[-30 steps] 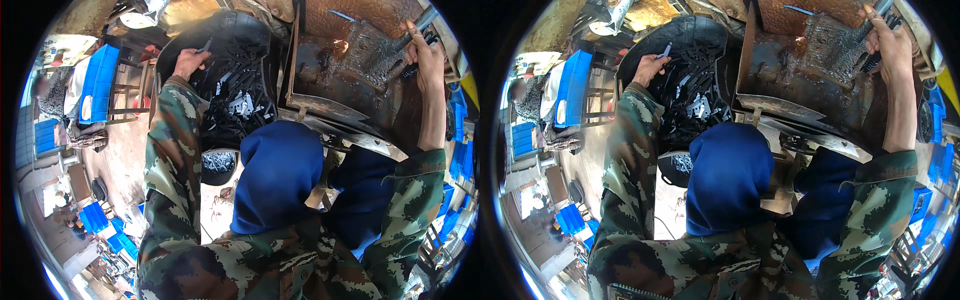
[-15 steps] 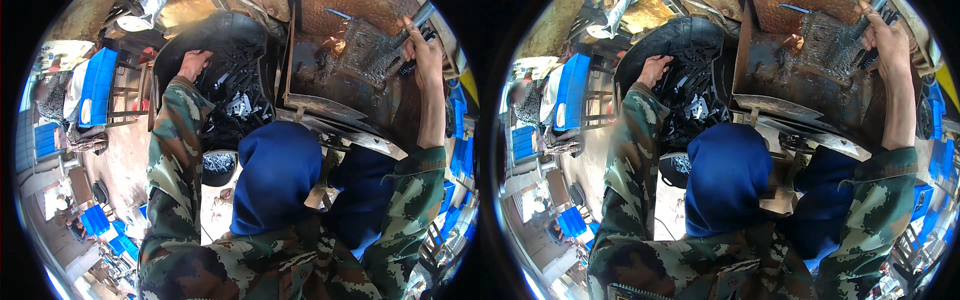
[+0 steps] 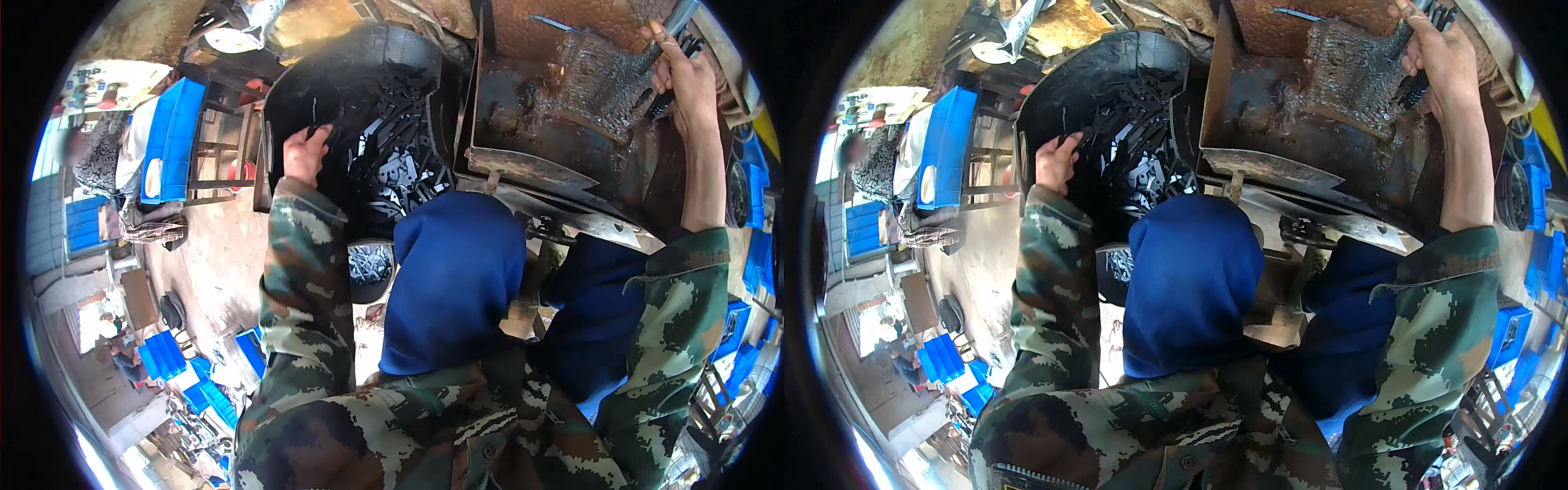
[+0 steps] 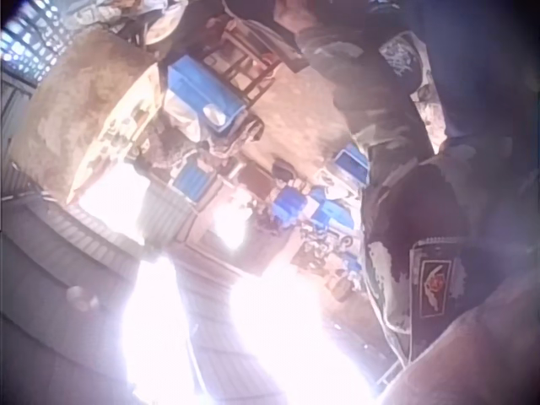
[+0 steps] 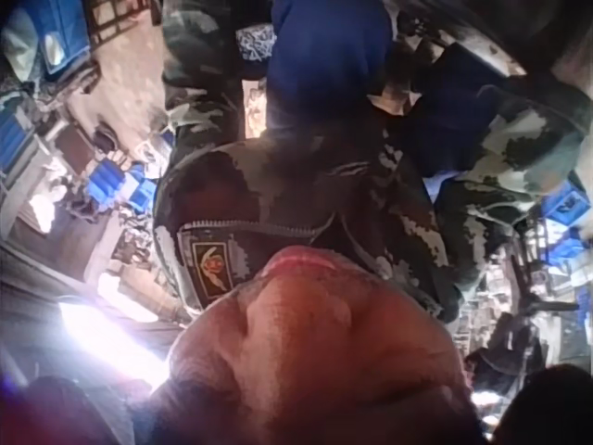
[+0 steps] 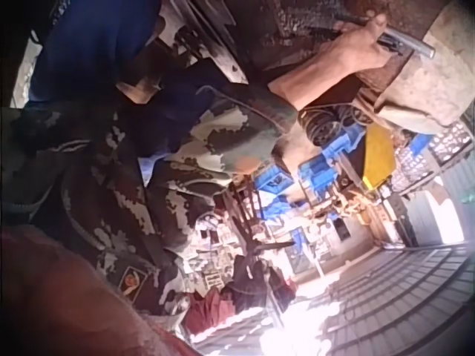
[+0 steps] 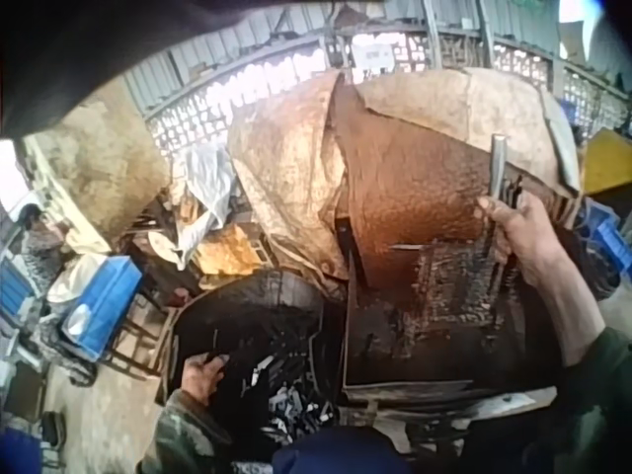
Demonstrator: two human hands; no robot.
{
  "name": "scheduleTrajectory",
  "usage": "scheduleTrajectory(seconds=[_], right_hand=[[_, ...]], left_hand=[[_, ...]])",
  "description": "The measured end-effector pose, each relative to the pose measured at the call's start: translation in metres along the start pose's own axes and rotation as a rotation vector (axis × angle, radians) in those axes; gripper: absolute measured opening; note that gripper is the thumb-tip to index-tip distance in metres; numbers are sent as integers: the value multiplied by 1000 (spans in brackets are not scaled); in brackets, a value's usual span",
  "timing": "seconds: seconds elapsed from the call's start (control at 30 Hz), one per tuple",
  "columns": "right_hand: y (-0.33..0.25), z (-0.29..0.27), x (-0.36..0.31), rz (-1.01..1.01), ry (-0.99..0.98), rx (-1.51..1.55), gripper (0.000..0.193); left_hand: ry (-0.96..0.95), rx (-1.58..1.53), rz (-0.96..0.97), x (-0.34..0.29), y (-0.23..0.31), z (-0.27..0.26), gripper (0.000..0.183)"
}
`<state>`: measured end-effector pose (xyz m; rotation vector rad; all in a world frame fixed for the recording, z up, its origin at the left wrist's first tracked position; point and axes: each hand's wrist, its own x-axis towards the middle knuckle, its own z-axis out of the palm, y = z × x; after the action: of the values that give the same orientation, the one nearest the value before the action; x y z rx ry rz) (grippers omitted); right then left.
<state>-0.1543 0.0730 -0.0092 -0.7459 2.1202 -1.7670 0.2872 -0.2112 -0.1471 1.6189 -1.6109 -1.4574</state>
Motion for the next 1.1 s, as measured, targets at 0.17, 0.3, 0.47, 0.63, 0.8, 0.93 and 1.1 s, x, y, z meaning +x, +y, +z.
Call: scheduleTrajectory(seconds=[0.17, 0.3, 0.47, 0.63, 0.8, 0.93, 1.1], right_hand=[[10, -1, 5, 18, -5, 14, 29], [11, 0, 6, -9, -37, -3, 30], [10, -4, 7, 35, -17, 6, 31], [16, -4, 10, 19, -56, 44, 30], [11, 1, 4, 36, -30, 33, 30], [-6, 10, -10, 26, 37, 60, 34], [-11, 15, -12, 27, 19, 41, 36]], left_hand=[[-36, -192, 0, -41, -4, -11, 14], [-113, -265, 52, -44, -17, -12, 17], [-159, -273, 65, -47, -24, 7, 17], [-258, 137, 217, -45, -42, 10, 18], [-190, 583, 833, -30, -45, -4, 17], [-93, 289, 356, -6, -26, -9, 19], [124, 612, 490, 59, -48, -20, 24]])
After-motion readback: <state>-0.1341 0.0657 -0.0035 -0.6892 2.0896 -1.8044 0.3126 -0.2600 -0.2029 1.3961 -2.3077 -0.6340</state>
